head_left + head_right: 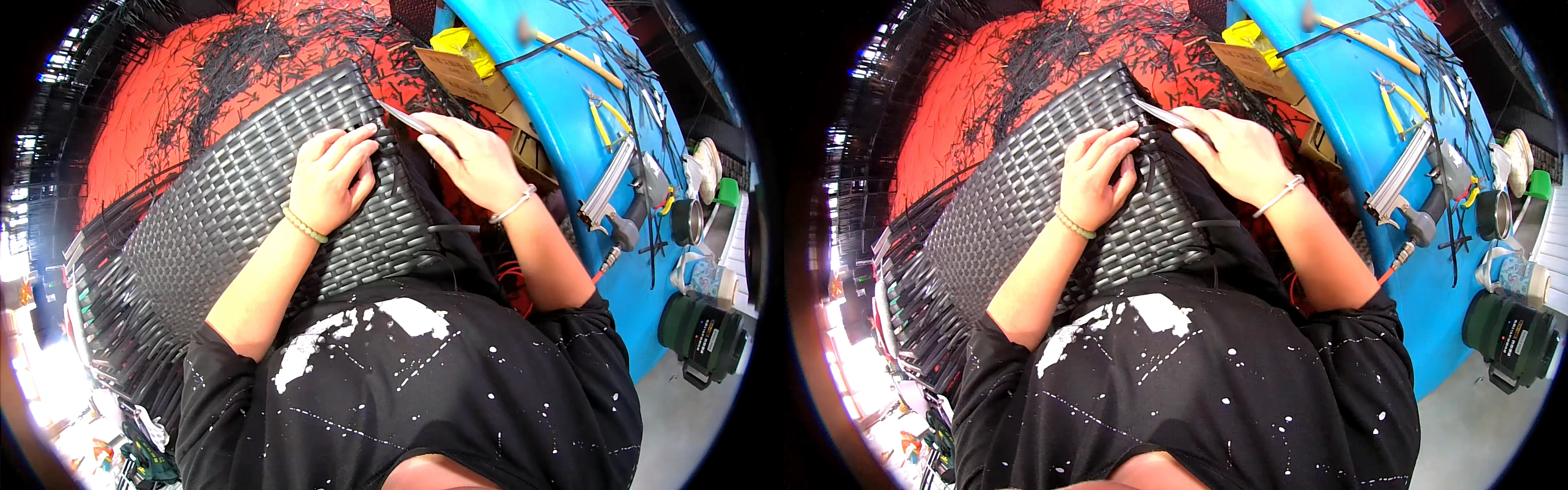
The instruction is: The person sits on the floor and uses a knife to trim excess black plastic wrapping from the frame of a wicker chair. They then use pliers to cut a small piece of the wrapping and tuck the ends into the weave to secure it. The person flips the chair over to work on different sections of the frame.
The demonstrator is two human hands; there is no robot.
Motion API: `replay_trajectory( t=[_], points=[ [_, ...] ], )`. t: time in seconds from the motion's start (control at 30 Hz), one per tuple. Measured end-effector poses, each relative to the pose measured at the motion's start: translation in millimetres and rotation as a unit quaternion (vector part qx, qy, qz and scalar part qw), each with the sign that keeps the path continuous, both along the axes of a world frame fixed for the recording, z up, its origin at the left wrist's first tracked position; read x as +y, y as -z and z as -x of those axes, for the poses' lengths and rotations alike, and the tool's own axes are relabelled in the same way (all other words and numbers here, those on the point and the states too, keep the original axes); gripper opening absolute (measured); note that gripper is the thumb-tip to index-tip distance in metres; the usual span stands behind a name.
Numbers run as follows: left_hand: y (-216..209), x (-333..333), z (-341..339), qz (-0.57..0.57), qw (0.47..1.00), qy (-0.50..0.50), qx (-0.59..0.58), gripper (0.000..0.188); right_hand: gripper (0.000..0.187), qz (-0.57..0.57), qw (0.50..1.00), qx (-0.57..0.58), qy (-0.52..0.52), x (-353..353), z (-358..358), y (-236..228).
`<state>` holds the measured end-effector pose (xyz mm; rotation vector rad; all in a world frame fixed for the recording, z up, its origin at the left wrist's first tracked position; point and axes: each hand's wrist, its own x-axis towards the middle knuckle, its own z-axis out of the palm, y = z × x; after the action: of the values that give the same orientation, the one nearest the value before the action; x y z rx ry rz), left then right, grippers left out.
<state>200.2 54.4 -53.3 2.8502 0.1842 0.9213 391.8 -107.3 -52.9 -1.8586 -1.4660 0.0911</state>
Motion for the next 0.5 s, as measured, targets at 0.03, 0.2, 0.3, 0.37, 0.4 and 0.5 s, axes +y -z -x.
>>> replay_trajectory(
  t=[0.03,0.2,0.3,0.37,0.4,0.5],
  points=[
    [0,0,1,0.001,1.000,-0.001,-0.003,0.027,0.033,0.024,0.999,-0.042,-0.010,-5,-5,-7],
    [2,-3,2,0.028,0.999,0.015,-0.020,0.026,0.044,0.076,0.980,-0.163,-0.086,-14,-23,-50],
    [-1,-2,0,0.027,0.999,0.020,-0.029,0.026,0.044,0.075,0.967,-0.214,-0.118,-10,-23,-64],
    [0,-1,-1,0.037,0.999,0.024,-0.023,0.030,0.044,0.088,0.964,-0.218,-0.122,-8,-25,-65],
    [1,-1,-1,0.041,0.999,0.027,-0.020,0.032,0.044,0.095,0.963,-0.219,-0.124,-8,-25,-65],
    [-2,-5,-1,0.054,0.999,-0.004,0.000,0.042,0.043,0.132,0.958,-0.217,-0.135,-8,-21,-71]
  ],
)
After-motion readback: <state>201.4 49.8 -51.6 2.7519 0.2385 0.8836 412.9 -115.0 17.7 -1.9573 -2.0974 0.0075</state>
